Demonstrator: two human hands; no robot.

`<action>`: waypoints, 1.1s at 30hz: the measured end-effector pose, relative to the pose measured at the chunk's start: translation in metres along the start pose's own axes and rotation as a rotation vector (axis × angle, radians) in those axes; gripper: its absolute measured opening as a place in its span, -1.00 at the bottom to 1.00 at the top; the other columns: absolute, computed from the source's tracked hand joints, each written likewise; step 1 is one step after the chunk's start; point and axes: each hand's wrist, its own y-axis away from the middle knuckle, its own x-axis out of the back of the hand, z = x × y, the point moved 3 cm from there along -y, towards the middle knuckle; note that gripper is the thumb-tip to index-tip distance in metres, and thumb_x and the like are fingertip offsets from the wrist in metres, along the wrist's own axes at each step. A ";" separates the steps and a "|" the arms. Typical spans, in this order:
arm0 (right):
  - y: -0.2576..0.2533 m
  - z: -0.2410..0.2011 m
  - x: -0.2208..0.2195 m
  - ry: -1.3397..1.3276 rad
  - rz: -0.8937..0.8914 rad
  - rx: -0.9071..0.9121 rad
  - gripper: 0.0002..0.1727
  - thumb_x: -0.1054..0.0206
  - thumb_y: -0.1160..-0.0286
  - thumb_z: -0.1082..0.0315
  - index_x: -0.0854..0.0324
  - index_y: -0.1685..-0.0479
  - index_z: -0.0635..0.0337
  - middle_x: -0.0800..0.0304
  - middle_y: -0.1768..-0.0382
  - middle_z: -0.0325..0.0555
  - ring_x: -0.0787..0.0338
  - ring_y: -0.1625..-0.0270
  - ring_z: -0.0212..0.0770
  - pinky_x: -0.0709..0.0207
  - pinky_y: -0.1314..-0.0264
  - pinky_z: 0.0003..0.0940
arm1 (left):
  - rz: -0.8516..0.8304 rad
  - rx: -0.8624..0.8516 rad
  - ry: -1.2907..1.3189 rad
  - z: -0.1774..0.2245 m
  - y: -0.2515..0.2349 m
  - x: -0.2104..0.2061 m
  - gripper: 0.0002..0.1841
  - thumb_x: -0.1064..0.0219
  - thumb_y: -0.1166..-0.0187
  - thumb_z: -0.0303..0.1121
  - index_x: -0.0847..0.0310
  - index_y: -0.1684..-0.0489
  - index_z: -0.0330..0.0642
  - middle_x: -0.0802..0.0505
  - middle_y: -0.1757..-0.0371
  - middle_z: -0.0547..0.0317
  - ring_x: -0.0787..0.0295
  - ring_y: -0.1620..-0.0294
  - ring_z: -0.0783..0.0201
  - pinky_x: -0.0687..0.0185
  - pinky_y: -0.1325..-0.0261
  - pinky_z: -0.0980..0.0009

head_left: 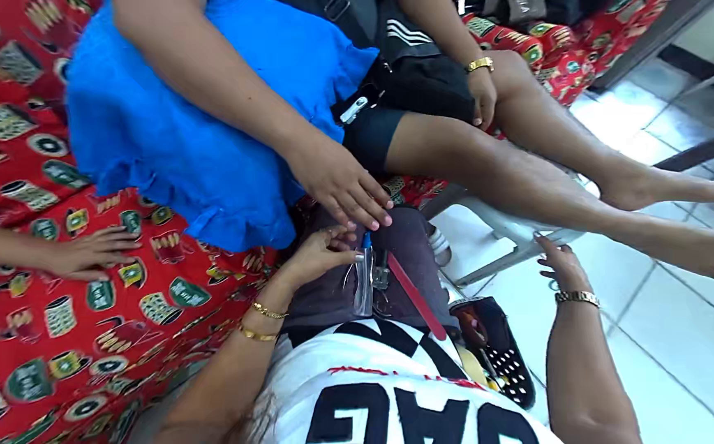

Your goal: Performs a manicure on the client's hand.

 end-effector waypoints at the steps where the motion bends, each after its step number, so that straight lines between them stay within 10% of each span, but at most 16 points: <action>1: 0.013 -0.004 0.002 0.099 0.000 0.038 -0.16 -0.23 -0.76 0.01 -0.04 -0.81 0.41 -0.37 -0.57 0.55 -0.52 -0.50 0.38 -0.36 -0.47 0.28 | 0.015 -0.042 0.104 -0.001 0.004 -0.001 -0.42 -0.49 -0.41 -0.49 -0.46 -0.47 -0.37 -0.75 -0.27 -0.01 -0.74 -0.11 0.29 -0.66 -0.20 0.33; 7: 0.117 -0.047 -0.063 -0.005 -0.132 0.732 -0.65 -0.21 -0.68 0.46 -0.61 -0.23 0.63 -0.71 -0.19 0.50 -0.77 -0.22 0.27 -0.60 -0.33 0.15 | 0.156 -0.313 0.524 0.000 0.000 0.012 -0.59 -0.09 -0.72 0.12 -0.55 -0.08 -0.03 -0.81 0.12 0.37 -0.77 0.00 0.37 -0.70 -0.25 0.30; 11: 0.140 -0.129 -0.147 0.031 -0.399 1.200 -0.61 -0.18 -0.67 0.35 -0.69 -0.30 0.39 -0.74 -0.31 0.29 -0.71 -0.39 0.17 -0.51 -0.48 0.17 | 0.090 -0.532 0.825 -0.009 -0.032 0.021 -0.24 -0.33 -0.27 0.50 -0.63 -0.20 0.07 -0.88 0.02 0.33 -0.84 0.03 0.39 -0.80 -0.05 0.38; 17: 0.143 -0.227 -0.256 0.701 -1.114 1.039 -0.62 -0.14 -0.78 0.34 -0.65 -0.33 0.43 -0.73 -0.28 0.35 -0.67 -0.40 0.21 -0.36 -0.53 0.19 | 0.193 -0.472 0.926 -0.016 -0.046 0.014 -0.11 -0.07 -0.16 0.71 -0.61 -0.29 0.25 -0.86 -0.10 0.38 -0.81 -0.15 0.34 -0.79 -0.13 0.22; 20: 0.129 -0.223 -0.258 0.571 -1.109 0.978 -0.70 -0.19 -0.71 0.35 -0.71 -0.07 0.43 -0.77 -0.02 0.29 -0.72 -0.15 0.12 -0.45 -0.29 0.19 | 0.203 -0.363 0.953 -0.016 -0.046 0.021 0.14 0.15 0.05 0.85 -0.62 -0.14 0.00 -0.94 0.15 0.08 -0.94 0.18 0.12 -0.86 0.33 0.18; 21: 0.125 -0.219 -0.255 0.519 -1.092 0.984 -0.67 -0.15 -0.72 0.39 -0.69 -0.21 0.42 -0.77 -0.12 0.30 -0.72 -0.24 0.14 -0.42 -0.38 0.21 | 0.233 -0.337 0.941 -0.018 -0.044 0.022 0.12 0.24 -0.01 0.84 -0.60 -0.12 0.00 -0.93 0.17 0.09 -0.94 0.20 0.15 -0.84 0.35 0.22; 23: 0.116 -0.206 -0.241 0.407 -0.957 1.050 -0.62 -0.12 -0.68 0.46 -0.66 -0.37 0.35 -0.78 -0.25 0.27 -0.73 -0.36 0.14 -0.44 -0.51 0.21 | 0.133 -0.432 0.959 -0.022 -0.042 0.020 0.13 0.25 -0.13 0.80 -0.64 -0.31 0.02 -0.87 -0.19 0.12 -0.81 -0.24 0.15 -0.77 -0.21 0.12; 25: 0.114 -0.194 -0.205 0.294 -0.730 1.108 -0.55 -0.13 -0.59 0.48 -0.63 -0.44 0.28 -0.73 -0.31 0.27 -0.71 -0.39 0.17 -0.47 -0.49 0.23 | -0.015 -0.569 1.034 -0.012 -0.044 0.016 0.20 -0.04 -0.08 0.76 -0.55 -0.42 -0.22 -0.74 -0.41 -0.15 -0.64 -0.48 -0.12 -0.55 -0.54 -0.07; 29: 0.179 -0.149 -0.113 0.268 -0.552 1.239 -0.53 -0.15 -0.42 0.50 -0.62 -0.35 0.26 -0.77 -0.15 0.16 -0.79 -0.09 0.05 -0.64 -0.11 0.11 | -0.092 -0.550 1.162 0.017 -0.028 0.006 -0.05 -0.30 -0.26 0.51 -0.58 -0.34 -0.24 -0.72 -0.43 -0.25 -0.66 -0.45 -0.21 -0.57 -0.52 -0.11; 33: 0.243 -0.101 -0.125 0.289 -0.645 1.434 -0.58 -0.30 -0.26 0.55 -0.79 -0.16 0.21 -0.84 0.06 0.03 -0.84 0.02 0.00 -0.74 -0.02 0.06 | -0.059 -0.534 1.129 0.037 -0.016 0.007 -0.37 0.18 -0.78 0.10 -0.44 -0.40 -0.30 -0.61 -0.53 -0.30 -0.60 -0.51 -0.19 -0.54 -0.55 -0.11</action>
